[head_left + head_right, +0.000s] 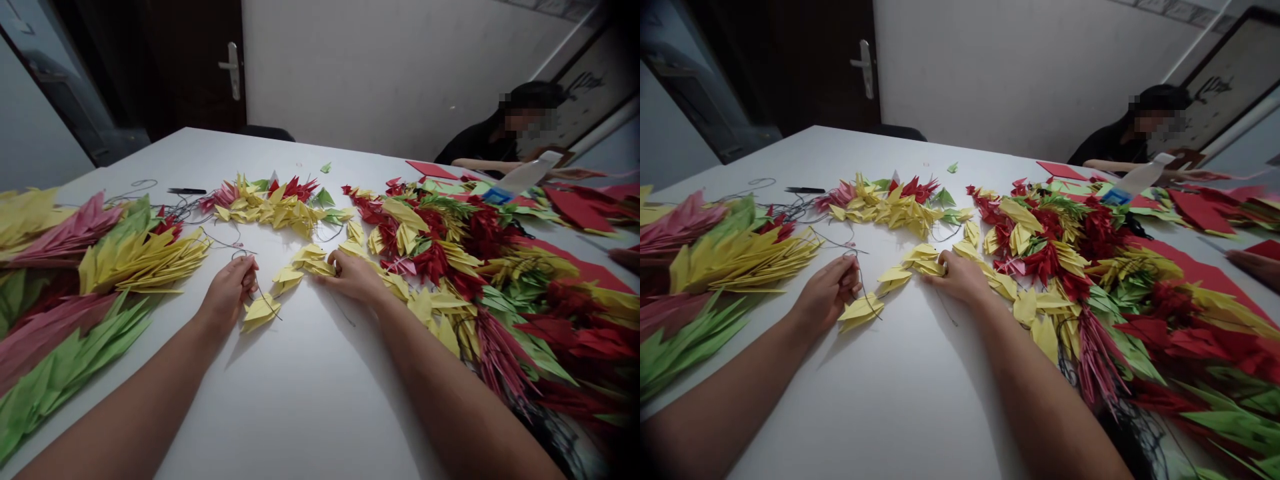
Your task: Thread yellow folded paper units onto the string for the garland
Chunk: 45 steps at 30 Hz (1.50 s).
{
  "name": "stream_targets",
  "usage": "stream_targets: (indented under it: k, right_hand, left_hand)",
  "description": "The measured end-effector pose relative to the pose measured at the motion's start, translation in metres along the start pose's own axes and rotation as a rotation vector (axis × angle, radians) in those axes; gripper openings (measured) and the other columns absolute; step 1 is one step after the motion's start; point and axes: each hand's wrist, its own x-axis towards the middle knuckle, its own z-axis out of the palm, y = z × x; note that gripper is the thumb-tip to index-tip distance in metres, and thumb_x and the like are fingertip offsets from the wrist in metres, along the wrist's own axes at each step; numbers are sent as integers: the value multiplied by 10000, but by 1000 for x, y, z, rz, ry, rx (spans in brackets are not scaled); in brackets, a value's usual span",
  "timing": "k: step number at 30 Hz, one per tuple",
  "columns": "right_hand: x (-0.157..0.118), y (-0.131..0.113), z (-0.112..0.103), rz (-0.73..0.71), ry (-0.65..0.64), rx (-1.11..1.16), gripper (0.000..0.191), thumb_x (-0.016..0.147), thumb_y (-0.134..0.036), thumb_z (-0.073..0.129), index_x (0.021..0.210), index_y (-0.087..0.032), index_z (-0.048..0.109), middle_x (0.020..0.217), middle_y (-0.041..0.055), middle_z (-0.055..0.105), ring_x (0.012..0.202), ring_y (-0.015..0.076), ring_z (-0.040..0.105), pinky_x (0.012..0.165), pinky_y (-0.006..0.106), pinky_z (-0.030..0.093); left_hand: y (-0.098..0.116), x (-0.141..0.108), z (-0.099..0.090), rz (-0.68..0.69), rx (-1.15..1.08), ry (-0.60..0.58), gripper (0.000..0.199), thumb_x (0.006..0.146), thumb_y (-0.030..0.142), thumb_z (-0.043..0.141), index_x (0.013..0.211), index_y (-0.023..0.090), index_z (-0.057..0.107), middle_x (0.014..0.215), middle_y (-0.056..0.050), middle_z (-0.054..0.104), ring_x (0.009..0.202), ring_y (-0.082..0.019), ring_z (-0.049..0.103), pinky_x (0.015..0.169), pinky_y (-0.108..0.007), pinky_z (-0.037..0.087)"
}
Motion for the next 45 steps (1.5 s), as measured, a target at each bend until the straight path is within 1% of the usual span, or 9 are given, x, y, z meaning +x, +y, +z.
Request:
stream_targets:
  k: [3, 7, 10, 13, 16, 26, 32, 40, 45]
  right_hand:
    - [2, 8, 3, -53, 30, 112, 418, 748, -575, 600, 945, -207, 594, 810, 27, 650, 699, 156, 547, 591, 242, 335]
    - [4, 17, 4, -135, 28, 242, 461, 724, -524, 641, 1059, -211, 603, 877, 22, 657, 697, 135, 543, 637, 242, 374]
    - [6, 18, 7, -146, 55, 295, 408, 793, -508, 561, 1057, -204, 625, 888, 29, 661, 671, 127, 526, 617, 241, 370]
    - [8, 16, 10, -104, 117, 266, 330, 858, -448, 479, 967, -195, 660, 810, 31, 660, 656, 131, 518, 602, 243, 353]
    - [9, 15, 13, -110, 145, 204, 266, 851, -399, 504, 909, -202, 674, 760, 26, 651, 654, 134, 519, 603, 244, 339]
    - [9, 16, 13, -124, 157, 168, 268, 855, -403, 495, 909, -215, 678, 752, 25, 660, 659, 138, 530, 599, 242, 332]
    - [10, 16, 14, -124, 147, 169, 265, 858, -391, 493, 919, -211, 678, 773, 25, 666, 672, 138, 535, 606, 243, 341]
    - [10, 15, 13, -103, 140, 160, 266, 860, -389, 494, 925, -207, 677, 757, 24, 656, 661, 137, 527, 596, 242, 328]
    - [10, 15, 13, -120, 148, 191, 254, 854, -381, 500, 914, -206, 674, 753, 23, 653, 660, 136, 529, 600, 240, 341]
  left_hand:
    - [0, 0, 1, 0, 15, -3, 230, 794, 286, 615, 616, 158, 544, 456, 76, 334, 432, -52, 293, 440, -147, 348]
    - [2, -2, 1, -4, 39, -8, 228, 779, 299, 626, 621, 161, 538, 457, 77, 337, 428, -51, 308, 437, -147, 346]
    - [4, -3, 2, -19, 58, -15, 227, 768, 310, 633, 625, 165, 532, 455, 78, 335, 426, -51, 330, 434, -146, 342]
    - [4, -3, 2, -16, 72, -28, 231, 751, 324, 648, 630, 165, 534, 458, 80, 337, 425, -48, 326, 435, -143, 340]
    - [3, -3, 1, -14, 84, -45, 242, 727, 342, 669, 632, 166, 534, 461, 82, 337, 428, -46, 327, 438, -142, 340]
    - [2, -2, 2, -47, 134, -65, 281, 687, 388, 697, 644, 166, 531, 449, 85, 359, 433, -51, 393, 444, -146, 329]
    - [3, -4, 5, -62, 152, -48, 270, 672, 364, 699, 630, 165, 521, 435, 89, 351, 424, -45, 377, 440, -146, 323]
    - [2, -2, 4, -47, 163, -68, 262, 673, 364, 694, 634, 164, 528, 435, 90, 348, 419, -44, 367, 437, -149, 323]
    - [2, -3, 4, -47, 163, -63, 243, 688, 345, 681, 630, 163, 531, 429, 88, 348, 420, -47, 368, 439, -151, 324]
